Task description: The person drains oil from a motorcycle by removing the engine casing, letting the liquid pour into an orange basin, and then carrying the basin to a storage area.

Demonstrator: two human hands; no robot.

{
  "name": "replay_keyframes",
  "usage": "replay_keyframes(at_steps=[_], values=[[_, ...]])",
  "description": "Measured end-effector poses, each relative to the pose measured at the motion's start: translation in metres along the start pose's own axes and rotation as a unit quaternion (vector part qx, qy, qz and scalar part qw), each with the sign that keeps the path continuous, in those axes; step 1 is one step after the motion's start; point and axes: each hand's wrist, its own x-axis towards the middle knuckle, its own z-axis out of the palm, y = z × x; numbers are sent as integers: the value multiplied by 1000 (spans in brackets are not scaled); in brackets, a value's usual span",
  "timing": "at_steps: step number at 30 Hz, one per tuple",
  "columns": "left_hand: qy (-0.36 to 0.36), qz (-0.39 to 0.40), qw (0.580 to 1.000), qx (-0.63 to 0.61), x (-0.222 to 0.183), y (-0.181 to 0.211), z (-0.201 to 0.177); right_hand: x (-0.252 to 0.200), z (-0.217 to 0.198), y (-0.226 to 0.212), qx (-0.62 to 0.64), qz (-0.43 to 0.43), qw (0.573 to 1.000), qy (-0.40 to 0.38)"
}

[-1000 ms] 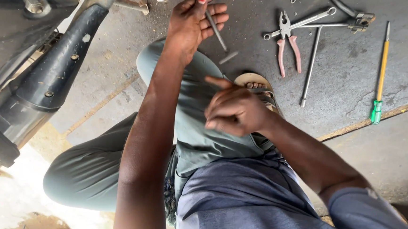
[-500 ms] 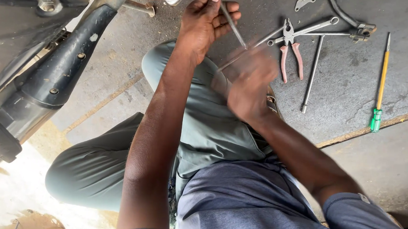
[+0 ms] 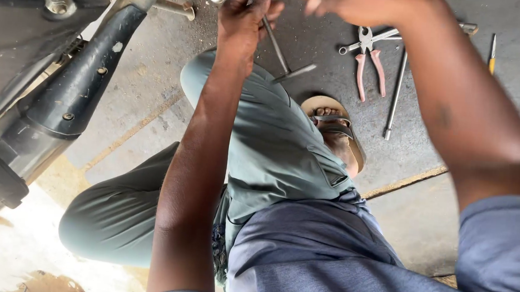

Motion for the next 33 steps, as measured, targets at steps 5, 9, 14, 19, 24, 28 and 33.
replay_keyframes(at_steps=[5,9,14,19,24,28,33], values=[[-51,8,987,-150,-9,19,1,40,41,29,431,70,848,-301],[-9,-42,999,0,-13,27,0,37,47,45,360,109,902,-213],[-39,30,999,22,-3,11,4,31,46,32,315,148,911,-222],[-138,-12,961,-241,-10,27,-5,29,28,11,457,121,823,-315],[-53,48,997,1,-10,16,-1,30,33,-4,221,176,927,-248],[-138,25,974,-176,-7,16,-6,34,31,6,352,78,878,-314],[-109,-13,979,-171,-7,15,-14,29,34,11,295,130,908,-268]])
